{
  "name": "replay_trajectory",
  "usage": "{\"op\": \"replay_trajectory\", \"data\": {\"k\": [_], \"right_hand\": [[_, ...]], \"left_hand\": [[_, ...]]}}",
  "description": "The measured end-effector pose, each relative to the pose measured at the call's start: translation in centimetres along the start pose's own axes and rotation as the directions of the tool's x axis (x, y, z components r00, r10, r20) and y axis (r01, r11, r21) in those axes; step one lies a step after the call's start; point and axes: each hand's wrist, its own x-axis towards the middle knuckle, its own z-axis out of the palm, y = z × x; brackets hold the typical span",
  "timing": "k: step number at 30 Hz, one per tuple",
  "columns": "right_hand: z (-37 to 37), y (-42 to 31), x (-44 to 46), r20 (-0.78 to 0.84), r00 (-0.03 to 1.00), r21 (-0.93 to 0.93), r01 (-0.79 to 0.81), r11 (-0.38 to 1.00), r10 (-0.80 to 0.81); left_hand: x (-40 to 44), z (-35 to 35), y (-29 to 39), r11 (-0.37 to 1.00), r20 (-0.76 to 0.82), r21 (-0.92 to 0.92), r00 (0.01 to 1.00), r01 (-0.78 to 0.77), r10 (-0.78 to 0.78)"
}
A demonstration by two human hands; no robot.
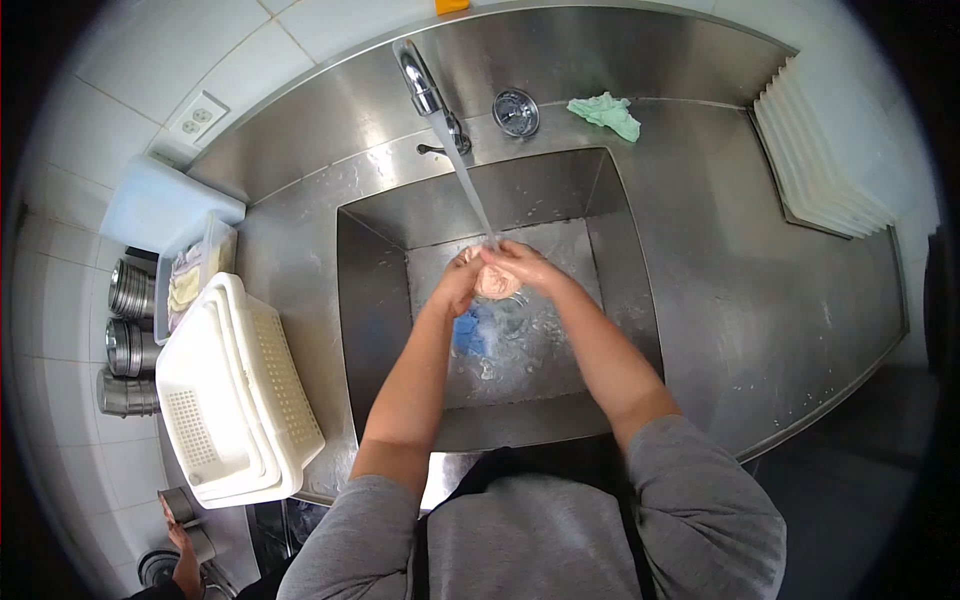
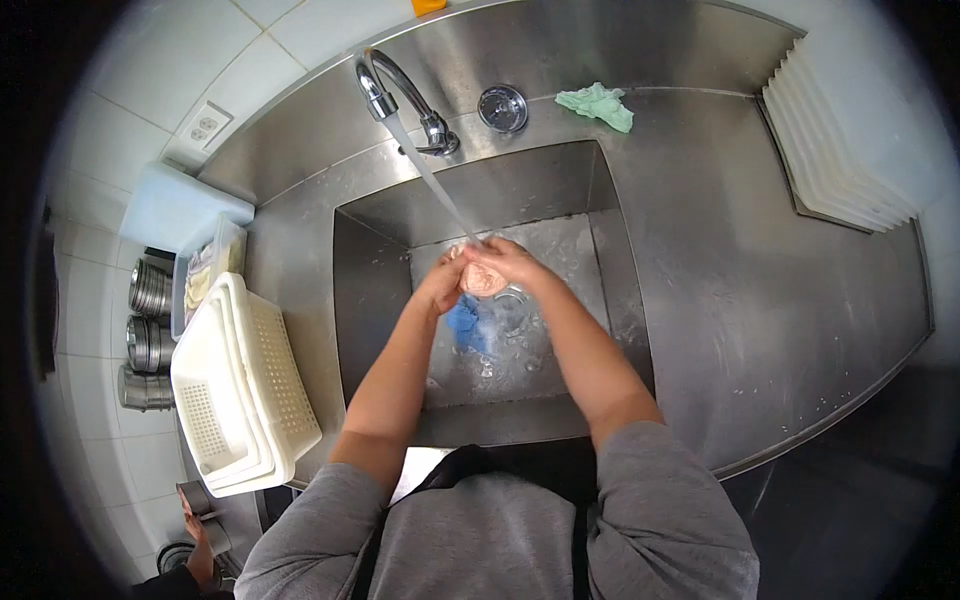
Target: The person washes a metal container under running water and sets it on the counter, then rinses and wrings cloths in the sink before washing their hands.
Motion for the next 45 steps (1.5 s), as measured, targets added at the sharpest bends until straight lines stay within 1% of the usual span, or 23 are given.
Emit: {"op": "replay_trajectory", "data": {"k": [1,3,6,8,11,13,15,16,17,18,19,21,23,25,26,31,33,35,37,39,41,43,45], "right_hand": [[-1.1,0.1,-0.6,0.257,0.962,0.013,-0.095,0.995,0.088],[-2.3,2.3,-0.7,0.356,0.928,0.158,0.053,0.986,-0.107],[-3.3,3.4,-0.7,0.210,0.975,0.277,0.009,0.961,-0.070],[-3.6,3.9,-1.0,0.017,0.999,0.590,-0.040,0.806,0.037],[-2.9,3.4,-1.4,-0.123,0.985,0.780,0.020,0.625,0.122],[-0.6,2.8,-2.0,-0.072,0.995,0.673,-0.002,0.740,0.069],[2.5,1.9,-2.6,-0.014,0.994,0.416,0.103,0.903,-0.107],[4.6,1.4,-2.8,-0.153,0.951,0.207,0.296,0.933,-0.268],[6.2,0.8,-2.8,-0.249,0.862,-0.031,0.449,0.893,-0.442],[6.6,-0.3,-3.1,-0.249,0.863,-0.028,0.448,0.894,-0.440],[6.7,-1.8,-3.5,-0.163,0.833,-0.228,0.490,0.841,-0.529],[6.7,-2.6,-3.3,-0.062,0.803,-0.407,0.521,0.750,-0.592],[5.5,-3.0,-1.6,-0.096,0.908,-0.385,0.344,0.857,-0.408],[3.9,-3.5,-0.9,-0.132,0.940,-0.358,0.250,0.900,-0.314],[3.2,-3.5,-0.2,-0.164,0.946,-0.405,0.195,0.893,-0.281],[-0.3,1.6,2.6,-0.181,0.962,-0.330,0.137,0.934,-0.206],[-1.0,3.2,1.9,0.080,0.993,0.034,0.086,0.996,-0.088],[-1.9,3.2,0.6,0.152,0.987,-0.112,-0.037,0.993,0.054],[-2.1,5.1,0.5,0.331,0.942,-0.470,0.216,0.856,-0.056],[-2.3,5.8,-0.2,0.271,0.962,-0.457,0.108,0.883,0.023],[-2.8,5.4,-1.5,0.210,0.967,0.221,-0.191,0.956,0.145],[-2.3,5.8,-1.0,0.183,0.981,0.322,-0.117,0.939,0.060],[0.1,4.3,-1.7,-0.121,0.918,0.287,0.395,0.872,-0.376]], "left_hand": [[-0.5,-0.4,0.7,1.000,-0.004,0.001,1.000,-0.001,0.001],[-1.0,-1.1,1.8,0.898,0.035,0.436,0.998,-0.062,0.052],[-0.9,-2.7,2.1,0.874,0.049,0.483,0.998,-0.050,0.030],[-0.6,-3.6,1.4,0.853,0.033,0.520,0.999,-0.041,0.028],[-0.6,-3.8,-0.1,0.950,0.010,0.312,1.000,0.006,-0.010],[-1.0,-2.3,-1.3,0.978,-0.078,-0.208,0.997,-0.012,-0.004],[0.6,-2.5,-3.9,0.946,-0.077,-0.319,0.996,-0.062,0.040],[0.9,-2.2,-4.5,0.939,-0.111,-0.343,0.993,-0.006,-0.035],[4.2,-4.8,-8.1,0.845,0.001,-0.507,0.980,-0.170,0.197],[7.4,-7.4,-11.8,0.662,0.122,-0.716,0.894,-0.222,0.432],[10.5,-9.8,-15.2,0.481,0.226,-0.866,0.751,-0.137,0.620],[7.0,-7.5,-11.6,0.851,0.233,-0.300,0.832,-0.431,0.503],[3.2,-3.4,-7.1,0.876,0.199,0.071,0.868,-0.476,0.455],[0.1,1.1,-3.3,0.971,-0.014,-0.210,0.993,0.113,-0.119],[0.8,0.2,-4.3,0.952,0.050,-0.255,0.985,0.171,-0.164],[-0.9,1.4,-1.0,0.960,0.086,-0.227,0.985,0.166,-0.150],[0.0,-0.1,-0.3,0.972,0.071,0.208,0.993,-0.107,0.094],[-0.1,-0.1,1.5,0.949,0.019,0.292,0.993,-0.118,0.118],[0.3,-0.4,2.8,0.911,0.025,0.373,0.984,-0.173,0.177],[1.1,-0.8,3.7,0.935,-0.086,0.296,0.970,-0.194,0.229],[1.8,-2.0,3.5,0.950,-0.198,0.213,0.942,-0.227,0.270],[3.3,-4.3,2.1,0.965,-0.370,-0.205,0.926,-0.162,0.076],[3.7,-5.6,-0.3,0.938,-0.324,-0.337,0.945,-0.081,-0.035]]}}
